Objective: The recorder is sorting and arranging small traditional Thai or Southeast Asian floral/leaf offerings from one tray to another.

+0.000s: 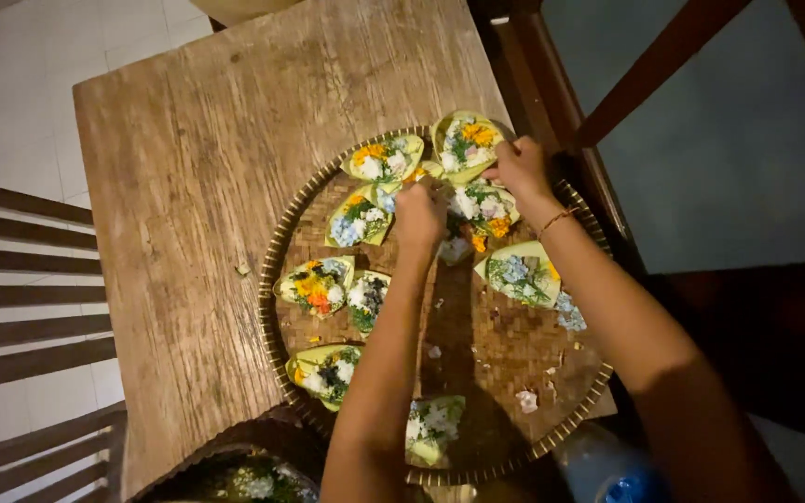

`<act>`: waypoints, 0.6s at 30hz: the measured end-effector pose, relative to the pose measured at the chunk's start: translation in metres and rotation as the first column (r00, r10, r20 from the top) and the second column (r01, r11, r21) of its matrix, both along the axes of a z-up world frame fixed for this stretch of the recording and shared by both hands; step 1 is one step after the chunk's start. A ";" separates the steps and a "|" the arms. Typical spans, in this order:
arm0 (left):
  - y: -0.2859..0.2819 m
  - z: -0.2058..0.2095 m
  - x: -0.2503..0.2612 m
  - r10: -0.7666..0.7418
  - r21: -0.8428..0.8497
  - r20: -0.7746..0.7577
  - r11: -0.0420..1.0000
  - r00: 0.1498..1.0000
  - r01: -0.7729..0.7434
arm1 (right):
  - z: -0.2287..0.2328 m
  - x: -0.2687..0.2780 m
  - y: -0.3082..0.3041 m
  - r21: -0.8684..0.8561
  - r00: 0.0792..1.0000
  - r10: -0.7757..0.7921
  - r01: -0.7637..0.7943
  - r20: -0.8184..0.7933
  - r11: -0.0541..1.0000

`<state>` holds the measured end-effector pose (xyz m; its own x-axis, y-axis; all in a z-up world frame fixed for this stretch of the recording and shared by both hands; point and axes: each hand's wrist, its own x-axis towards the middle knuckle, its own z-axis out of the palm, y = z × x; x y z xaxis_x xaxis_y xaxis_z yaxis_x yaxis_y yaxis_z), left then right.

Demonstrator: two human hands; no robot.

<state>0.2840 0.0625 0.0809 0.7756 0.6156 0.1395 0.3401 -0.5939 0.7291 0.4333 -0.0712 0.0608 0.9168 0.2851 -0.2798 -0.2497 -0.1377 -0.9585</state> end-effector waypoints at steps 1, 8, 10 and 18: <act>-0.001 0.008 -0.001 -0.002 -0.003 -0.006 1.000 1.000 0.002 | 0.001 0.001 0.000 -0.003 1.000 -0.002 0.002 -0.006 1.000; -0.005 0.038 -0.008 -0.078 0.075 0.126 0.995 0.989 0.069 | 0.064 -0.011 -0.005 0.131 0.959 0.021 0.016 -0.282 0.991; -0.005 0.041 -0.008 -0.075 0.062 0.174 0.996 0.982 0.065 | 0.078 -0.013 -0.009 0.155 0.939 0.034 0.020 -0.342 0.988; 0.006 0.056 -0.035 0.013 -0.018 0.330 1.000 0.944 -0.008 | 0.135 -0.042 -0.042 0.267 0.992 0.056 -0.025 -0.109 0.963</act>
